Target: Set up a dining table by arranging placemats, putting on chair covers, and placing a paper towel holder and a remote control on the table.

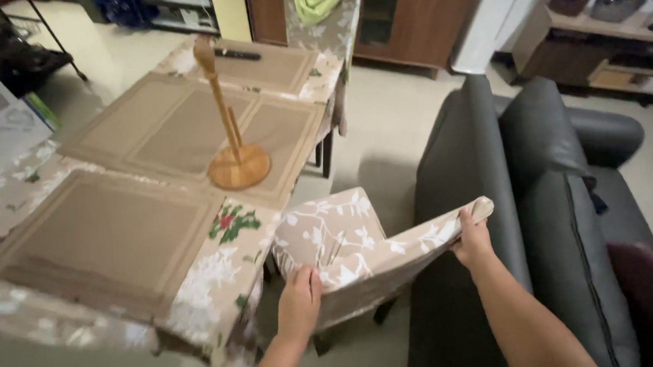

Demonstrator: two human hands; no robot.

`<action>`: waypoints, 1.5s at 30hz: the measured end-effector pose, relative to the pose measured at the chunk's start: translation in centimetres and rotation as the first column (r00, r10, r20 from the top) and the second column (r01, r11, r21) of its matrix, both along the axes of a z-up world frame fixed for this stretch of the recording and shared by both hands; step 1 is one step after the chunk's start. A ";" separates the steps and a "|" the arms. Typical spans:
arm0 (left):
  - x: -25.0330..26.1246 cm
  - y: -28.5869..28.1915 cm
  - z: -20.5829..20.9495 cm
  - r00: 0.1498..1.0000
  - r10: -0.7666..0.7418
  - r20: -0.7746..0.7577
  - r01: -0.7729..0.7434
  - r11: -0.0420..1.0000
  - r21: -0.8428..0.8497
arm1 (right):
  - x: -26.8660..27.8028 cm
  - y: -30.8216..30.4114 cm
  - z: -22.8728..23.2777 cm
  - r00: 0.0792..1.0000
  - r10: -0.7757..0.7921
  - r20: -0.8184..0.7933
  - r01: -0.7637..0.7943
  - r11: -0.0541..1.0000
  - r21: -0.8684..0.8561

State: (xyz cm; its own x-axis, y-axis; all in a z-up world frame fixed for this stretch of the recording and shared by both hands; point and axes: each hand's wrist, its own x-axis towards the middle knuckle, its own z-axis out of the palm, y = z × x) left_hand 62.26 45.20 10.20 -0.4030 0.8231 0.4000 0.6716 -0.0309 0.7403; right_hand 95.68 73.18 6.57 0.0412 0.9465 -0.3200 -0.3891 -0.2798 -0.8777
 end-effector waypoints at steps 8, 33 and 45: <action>0.9 8.8 -0.8 0.989 0.146 -0.026 -0.145 0.989 0.034 | -2.0 15.5 -3.3 0.982 0.179 -0.056 -0.180 0.984 -0.007; 0.9 22.1 1.8 0.906 0.415 0.084 -0.416 0.909 -0.007 | -17.2 34.5 -0.2 0.898 0.440 0.015 -0.438 0.897 -0.053; -1.1 25.2 0.2 0.956 0.292 0.020 -0.280 0.896 0.345 | -19.2 36.2 3.2 0.910 0.400 0.109 -0.381 0.910 -0.161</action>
State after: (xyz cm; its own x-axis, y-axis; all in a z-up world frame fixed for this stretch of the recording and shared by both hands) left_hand 61.20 70.37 10.38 -0.5833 0.4853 0.6513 0.7119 -0.0806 0.6977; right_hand 76.51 109.36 9.73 -0.2714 0.8447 -0.4614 -0.1040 -0.5023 -0.8584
